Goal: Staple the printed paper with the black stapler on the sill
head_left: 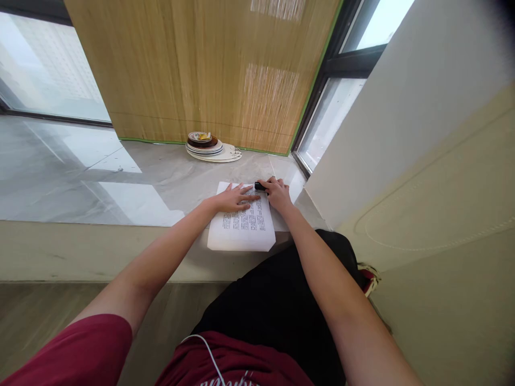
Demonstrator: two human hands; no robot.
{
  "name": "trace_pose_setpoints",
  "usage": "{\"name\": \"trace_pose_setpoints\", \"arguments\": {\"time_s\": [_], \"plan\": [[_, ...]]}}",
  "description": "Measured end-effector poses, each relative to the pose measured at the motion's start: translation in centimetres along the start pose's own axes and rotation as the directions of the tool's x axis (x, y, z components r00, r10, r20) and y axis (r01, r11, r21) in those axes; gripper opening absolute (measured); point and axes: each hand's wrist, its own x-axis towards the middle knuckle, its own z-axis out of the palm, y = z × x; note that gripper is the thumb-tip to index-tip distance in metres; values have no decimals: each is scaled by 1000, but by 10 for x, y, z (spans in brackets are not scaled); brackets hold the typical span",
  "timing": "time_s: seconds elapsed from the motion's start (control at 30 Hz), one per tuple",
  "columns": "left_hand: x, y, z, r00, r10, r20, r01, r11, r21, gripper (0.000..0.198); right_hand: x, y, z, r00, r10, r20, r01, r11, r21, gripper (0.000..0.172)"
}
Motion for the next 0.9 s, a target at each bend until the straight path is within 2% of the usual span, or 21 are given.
{"name": "trace_pose_setpoints", "arguments": {"time_s": [0.2,0.33,0.53,0.7,0.9], "plan": [[1,-1,1,1000,4,-10,-4,1000,-4,62,0,-2,-3,999,-48,23,49,997,-57,56],[-1,0,-1,1000,-2,-1,2,1000,10,64,0,3,-1,998,-58,13,58,998,40,58],[-2,1,-2,1000,-8,3,8,1000,25,66,2,9,7,998,5,-67,8,980,200,64],[-3,2,-2,1000,-15,1,15,1000,26,65,4,12,6,998,-12,-65,27,972,234,65],[-3,3,-2,1000,-15,-3,15,1000,7,64,3,12,5,999,-18,-49,28,980,198,65]]}}
